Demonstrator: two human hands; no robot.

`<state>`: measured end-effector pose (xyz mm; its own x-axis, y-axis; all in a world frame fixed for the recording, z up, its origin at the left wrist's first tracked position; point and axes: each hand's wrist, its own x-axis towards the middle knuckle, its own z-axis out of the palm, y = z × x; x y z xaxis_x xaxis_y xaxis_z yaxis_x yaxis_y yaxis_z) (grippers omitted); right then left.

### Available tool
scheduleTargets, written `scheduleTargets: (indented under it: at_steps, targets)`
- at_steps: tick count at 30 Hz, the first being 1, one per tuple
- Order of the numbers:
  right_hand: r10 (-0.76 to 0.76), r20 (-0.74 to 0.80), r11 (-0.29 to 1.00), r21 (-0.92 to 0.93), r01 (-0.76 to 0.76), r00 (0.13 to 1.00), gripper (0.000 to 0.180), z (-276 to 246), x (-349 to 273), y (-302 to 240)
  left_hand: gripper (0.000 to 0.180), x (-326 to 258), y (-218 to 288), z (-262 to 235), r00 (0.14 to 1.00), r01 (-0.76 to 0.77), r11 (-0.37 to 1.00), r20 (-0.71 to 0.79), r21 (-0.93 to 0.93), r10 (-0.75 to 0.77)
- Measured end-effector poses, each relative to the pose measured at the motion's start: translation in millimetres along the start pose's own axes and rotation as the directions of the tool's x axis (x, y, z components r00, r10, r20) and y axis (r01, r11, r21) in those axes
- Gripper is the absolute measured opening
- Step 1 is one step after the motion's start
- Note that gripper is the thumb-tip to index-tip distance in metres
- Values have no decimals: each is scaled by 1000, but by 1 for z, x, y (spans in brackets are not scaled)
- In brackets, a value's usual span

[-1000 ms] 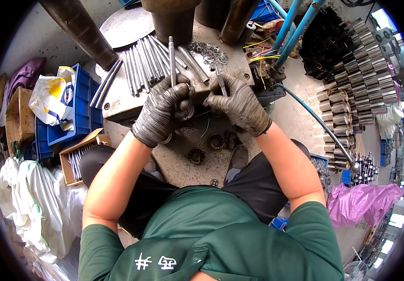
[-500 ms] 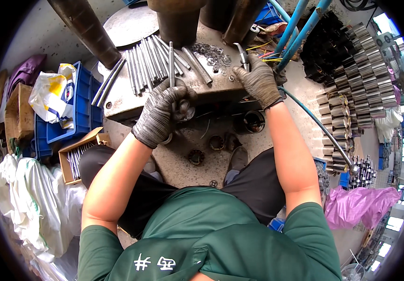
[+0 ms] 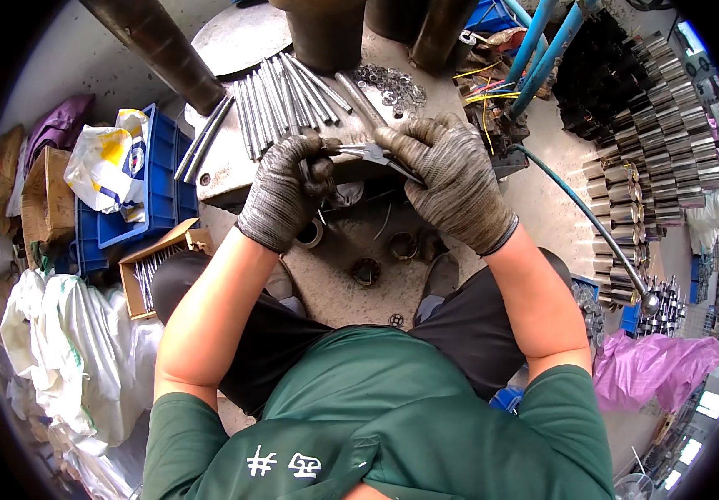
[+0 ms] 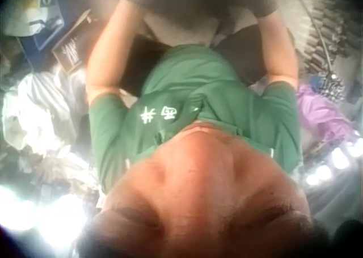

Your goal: The person cleans metal rods using a tool and places them into a storage container.

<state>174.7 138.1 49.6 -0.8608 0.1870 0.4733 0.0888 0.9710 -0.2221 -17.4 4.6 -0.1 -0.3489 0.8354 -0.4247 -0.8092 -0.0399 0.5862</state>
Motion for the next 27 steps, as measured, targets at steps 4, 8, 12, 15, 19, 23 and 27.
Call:
scheduleTargets:
  at_steps: [4, 8, 12, 15, 19, 23, 27]
  targets:
    - [53, 16, 998, -21, -53, 998, 64, 3, -1, -3, 10, 2, -4, -4, 998, -47, 999, 32, 22, 46]
    - [69, 60, 998, -12, -69, 996, 63, 2, -2, -1, 11, 2, -6, -4, 993, -47, 999, 112, 15, 45]
    - [30, 44, 998, -52, -28, 999, 63, 3, 0, -2, 11, 1, -6, -5, 993, -62, 998, 100, 12, 61]
    - [19, 31, 998, -61, -17, 999, 61, 5, 0, -2, 12, 0, -5, -6, 994, -71, 996, 82, 53, 66]
    - [118, 32, 993, 10, -118, 993, 56, 6, -6, 1, 16, -9, -1, 5, 981, -167, 951, 138, 259, 134]
    - [371, 84, 893, 241, -380, 925, 48, -1, -12, 13, 33, -16, 5, -1, 957, -287, 835, 172, 470, 233]
    - [501, 82, 801, 332, -497, 862, 42, -15, -6, 10, 29, -18, 0, -8, 931, -356, 718, 159, 599, 328]
